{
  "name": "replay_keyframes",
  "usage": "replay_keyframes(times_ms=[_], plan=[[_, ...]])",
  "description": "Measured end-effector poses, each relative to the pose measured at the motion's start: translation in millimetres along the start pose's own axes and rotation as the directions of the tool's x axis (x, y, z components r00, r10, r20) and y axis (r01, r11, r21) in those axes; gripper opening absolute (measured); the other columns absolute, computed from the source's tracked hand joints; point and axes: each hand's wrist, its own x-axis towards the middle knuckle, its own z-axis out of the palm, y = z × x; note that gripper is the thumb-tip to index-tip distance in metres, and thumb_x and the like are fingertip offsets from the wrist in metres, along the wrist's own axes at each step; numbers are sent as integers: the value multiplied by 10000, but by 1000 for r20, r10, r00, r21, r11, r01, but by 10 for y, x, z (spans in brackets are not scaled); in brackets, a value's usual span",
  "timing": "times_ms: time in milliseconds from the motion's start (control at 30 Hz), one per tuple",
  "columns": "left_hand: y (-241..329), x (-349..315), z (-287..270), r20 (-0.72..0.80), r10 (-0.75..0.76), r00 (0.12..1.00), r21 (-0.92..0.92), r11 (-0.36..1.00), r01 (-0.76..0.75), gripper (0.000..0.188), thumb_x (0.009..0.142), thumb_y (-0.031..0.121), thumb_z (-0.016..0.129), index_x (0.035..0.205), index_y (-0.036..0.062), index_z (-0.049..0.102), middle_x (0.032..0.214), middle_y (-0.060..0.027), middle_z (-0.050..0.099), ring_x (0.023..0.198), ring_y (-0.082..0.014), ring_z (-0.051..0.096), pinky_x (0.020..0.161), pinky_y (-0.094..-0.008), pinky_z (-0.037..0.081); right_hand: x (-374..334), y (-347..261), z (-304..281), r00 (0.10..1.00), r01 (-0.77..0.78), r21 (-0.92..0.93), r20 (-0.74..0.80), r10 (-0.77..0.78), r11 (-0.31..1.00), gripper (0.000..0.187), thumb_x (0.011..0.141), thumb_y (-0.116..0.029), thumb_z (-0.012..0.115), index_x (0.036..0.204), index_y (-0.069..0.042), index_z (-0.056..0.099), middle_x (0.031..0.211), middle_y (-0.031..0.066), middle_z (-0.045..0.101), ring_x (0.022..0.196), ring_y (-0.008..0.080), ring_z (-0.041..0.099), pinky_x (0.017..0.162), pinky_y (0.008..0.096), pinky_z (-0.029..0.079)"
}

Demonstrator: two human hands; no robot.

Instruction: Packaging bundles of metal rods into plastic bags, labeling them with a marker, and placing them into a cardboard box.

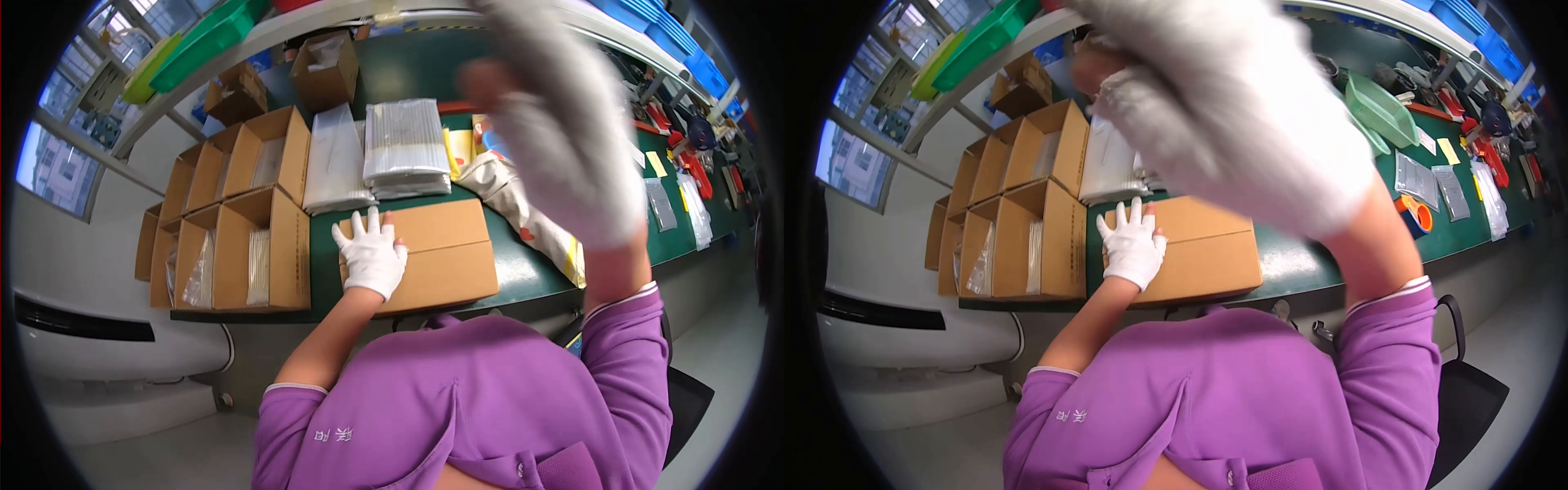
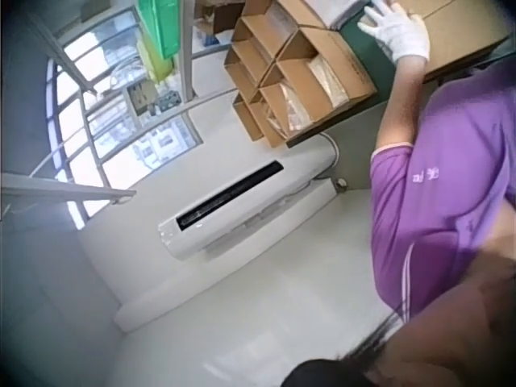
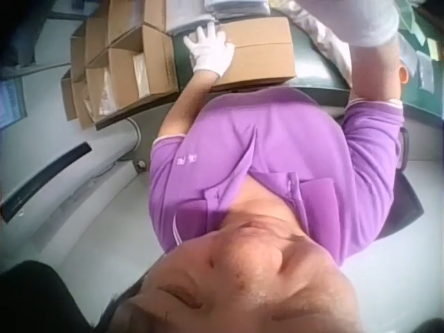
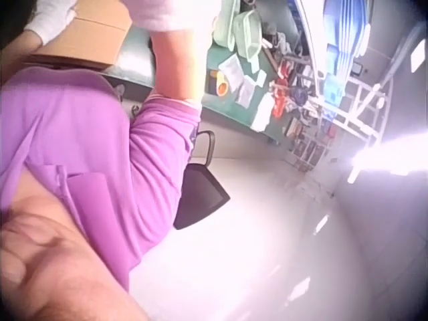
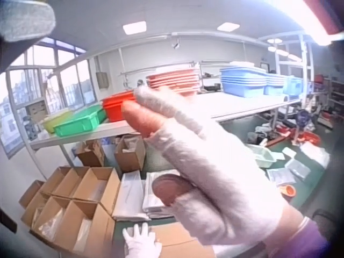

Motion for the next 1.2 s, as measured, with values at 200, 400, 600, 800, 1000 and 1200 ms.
replay_keyframes(times_ms=[200,400,600,800,1000,1200], plan=[[159,95,107,41,104,994,30,994,-106,616,875,409,434,1379,65,351,1437,-150,288,1340,-353,207,1065,-578,100,-1180,1704,989,843,-181,-745,219,492,642,622,778,-378,586,1304,-79,447,1340,170,395,1275,347,323,1063,538,194],[-386,-92,315,-109,-31,994,-295,955,-3,713,808,324,587,1347,-33,288,1390,-231,301,1275,-383,281,1071,-531,129,-1416,2093,1013,895,-354,-567,24,445,744,538,826,-303,541,1291,-47,448,1301,186,434,1249,334,370,1044,462,272],[-633,-292,283,360,-148,921,-908,169,382,567,868,116,576,1365,26,318,961,-74,604,759,-110,572,618,-244,470,-1641,2164,963,823,-564,-148,-13,568,813,421,916,-231,444,1299,-59,421,1297,193,425,1204,331,419,1009,331,331],[-1435,-431,198,514,-31,857,-686,585,432,524,899,241,562,1338,7,395,1115,-99,596,930,-138,581,836,-243,421,-1637,2113,964,795,-600,-217,-49,605,770,327,902,-217,452,1193,-71,484,1167,155,527,1092,323,508,918,359,404],[-497,-332,241,408,-250,878,-711,516,478,709,915,489,335,1406,-1,190,1340,-285,382,1211,-407,417,1014,-421,327,-1699,2210,1030,801,-599,-113,-89,592,793,343,912,-190,436,1235,-76,464,1173,149,528,1085,285,520,938,329,387],[-589,-257,313,364,-206,908,-697,587,412,652,912,420,426,1346,-45,284,1184,-277,528,1094,-390,521,907,-399,416,-1768,2275,1083,660,-607,587,-1,751,535,418,961,-258,366,1349,-105,387,1219,79,487,1137,132,414,985,273,306]])
